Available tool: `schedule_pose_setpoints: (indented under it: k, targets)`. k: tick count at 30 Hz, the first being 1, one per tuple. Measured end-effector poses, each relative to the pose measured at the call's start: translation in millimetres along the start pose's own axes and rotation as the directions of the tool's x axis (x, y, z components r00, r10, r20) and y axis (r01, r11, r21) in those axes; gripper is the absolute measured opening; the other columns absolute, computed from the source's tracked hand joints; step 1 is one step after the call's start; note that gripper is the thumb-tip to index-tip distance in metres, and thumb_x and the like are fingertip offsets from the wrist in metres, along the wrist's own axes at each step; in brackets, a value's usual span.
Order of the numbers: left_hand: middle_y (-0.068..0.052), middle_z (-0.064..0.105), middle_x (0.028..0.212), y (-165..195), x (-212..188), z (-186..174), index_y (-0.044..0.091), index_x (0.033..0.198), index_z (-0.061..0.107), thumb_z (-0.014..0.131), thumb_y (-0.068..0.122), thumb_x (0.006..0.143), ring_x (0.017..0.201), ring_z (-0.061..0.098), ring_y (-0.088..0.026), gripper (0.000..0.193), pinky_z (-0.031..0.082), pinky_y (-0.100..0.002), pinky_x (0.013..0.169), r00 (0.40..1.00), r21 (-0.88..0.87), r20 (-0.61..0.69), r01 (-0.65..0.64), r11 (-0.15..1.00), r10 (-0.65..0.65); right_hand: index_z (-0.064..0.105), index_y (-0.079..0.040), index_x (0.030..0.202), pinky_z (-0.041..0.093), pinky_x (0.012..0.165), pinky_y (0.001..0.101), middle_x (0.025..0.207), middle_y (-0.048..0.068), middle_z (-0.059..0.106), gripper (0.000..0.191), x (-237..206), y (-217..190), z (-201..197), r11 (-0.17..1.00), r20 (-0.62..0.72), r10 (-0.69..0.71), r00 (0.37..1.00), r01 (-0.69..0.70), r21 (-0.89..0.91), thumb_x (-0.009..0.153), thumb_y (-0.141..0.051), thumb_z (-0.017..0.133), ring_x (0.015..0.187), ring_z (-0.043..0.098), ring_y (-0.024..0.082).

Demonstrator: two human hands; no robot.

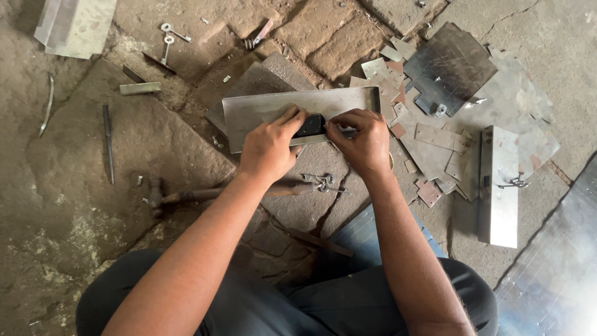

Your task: The person sits on the floor and files a rectangular metal piece using a hand file. They repeatedly rub the file along the edges and surfaces of the metal, occasionally pausing to inspect the work or reposition the piece.

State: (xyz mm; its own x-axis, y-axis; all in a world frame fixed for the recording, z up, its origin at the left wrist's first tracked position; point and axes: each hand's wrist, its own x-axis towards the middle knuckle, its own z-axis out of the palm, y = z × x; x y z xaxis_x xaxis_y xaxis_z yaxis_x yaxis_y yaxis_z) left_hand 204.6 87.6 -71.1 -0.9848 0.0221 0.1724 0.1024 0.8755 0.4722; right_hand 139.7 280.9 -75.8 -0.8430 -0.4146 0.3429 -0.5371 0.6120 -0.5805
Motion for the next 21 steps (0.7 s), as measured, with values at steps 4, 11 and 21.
schedule_pose_setpoints:
  k: [4, 11, 21]
  targets:
    - [-0.006, 0.059, 0.146, -1.0, -1.4, 0.1, 0.017, 0.136, 0.063, 0.087, 0.017, 0.074, 0.108, 0.071, -0.032, 0.067, 0.059, -0.039, 0.09, 1.0, -0.036, -0.011, 0.017, 0.999, -0.017, 0.081, -0.006, 0.088, 0.056, 0.069, 0.0336, 0.086, 0.008, 0.077, 0.013, -0.3, 0.2, -0.2, 0.999, 0.007, 0.034, 0.999, -0.034, -0.015, 0.082, -0.017, 0.083, 0.07, 0.072, 0.021]
    - [-0.006, 0.06, 0.145, -2.7, 0.1, 2.2, 0.019, 0.135, 0.064, 0.088, 0.017, 0.073, 0.107, 0.072, -0.032, 0.067, 0.058, -0.04, 0.09, 1.0, -0.044, -0.011, 0.029, 0.999, -0.03, 0.081, -0.006, 0.089, 0.058, 0.07, 0.031, 0.087, 0.006, 0.077, 0.013, 1.4, -2.5, -1.7, 0.997, -0.007, 0.075, 0.997, -0.075, 0.021, 0.084, -0.018, 0.084, 0.075, 0.074, 0.017]
    - [-0.009, 0.06, 0.145, -8.4, -0.1, 2.9, 0.023, 0.137, 0.063, 0.085, 0.015, 0.077, 0.105, 0.073, -0.029, 0.064, 0.059, -0.037, 0.088, 0.999, -0.078, 0.016, 0.038, 0.996, -0.036, 0.082, -0.007, 0.097, 0.057, 0.07, 0.026, 0.088, 0.004, 0.079, 0.016, 3.7, -29.5, -1.3, 0.952, 0.067, 0.212, 0.975, -0.222, 0.211, 0.084, -0.015, 0.086, 0.076, 0.07, 0.011]
